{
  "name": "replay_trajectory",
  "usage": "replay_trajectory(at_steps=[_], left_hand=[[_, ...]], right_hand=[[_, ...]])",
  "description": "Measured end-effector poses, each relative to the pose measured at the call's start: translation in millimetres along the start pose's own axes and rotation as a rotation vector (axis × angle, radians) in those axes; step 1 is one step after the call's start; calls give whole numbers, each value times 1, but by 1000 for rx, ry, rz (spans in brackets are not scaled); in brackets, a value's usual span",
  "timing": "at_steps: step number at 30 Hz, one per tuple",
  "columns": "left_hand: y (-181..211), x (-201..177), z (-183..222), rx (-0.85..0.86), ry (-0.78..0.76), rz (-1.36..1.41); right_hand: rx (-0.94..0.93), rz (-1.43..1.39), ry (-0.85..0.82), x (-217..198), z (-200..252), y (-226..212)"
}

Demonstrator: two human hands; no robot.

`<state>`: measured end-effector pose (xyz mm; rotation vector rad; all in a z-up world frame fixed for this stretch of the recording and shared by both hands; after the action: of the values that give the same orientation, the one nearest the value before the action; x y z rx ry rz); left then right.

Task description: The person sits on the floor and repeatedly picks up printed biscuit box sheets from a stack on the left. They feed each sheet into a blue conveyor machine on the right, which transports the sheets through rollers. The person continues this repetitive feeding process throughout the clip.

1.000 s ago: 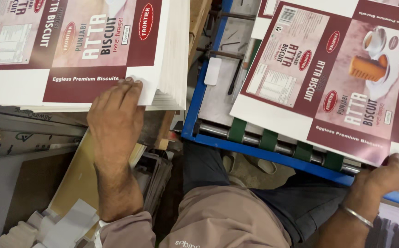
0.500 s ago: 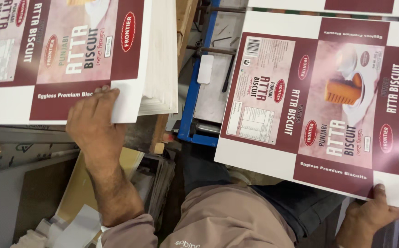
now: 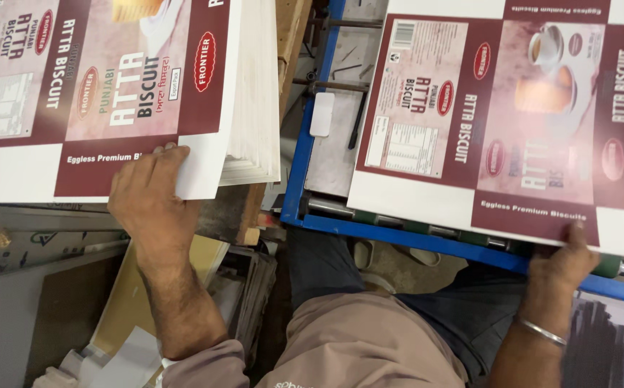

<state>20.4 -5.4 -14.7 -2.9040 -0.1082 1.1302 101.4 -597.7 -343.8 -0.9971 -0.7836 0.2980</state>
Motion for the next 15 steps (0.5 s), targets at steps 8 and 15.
replay_trajectory(at_steps=[8,15], left_hand=[[1,-3,-7,48,-43,-20],[-34,-29,-34,-36,-94,461]], right_hand=[[226,299,-49,42,66,-21],[236,378,-231,83,114,-33]])
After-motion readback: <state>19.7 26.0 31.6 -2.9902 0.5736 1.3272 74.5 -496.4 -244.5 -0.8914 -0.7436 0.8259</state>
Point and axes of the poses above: each hand's wrist, its own z-axis away from the middle knuckle, its own x-axis out of the palm, y = z × x, the point moved 1 cm from there along -z, towards the middle knuckle, and after that the axes turned 11 degrees about y, right-handed, at the moved point
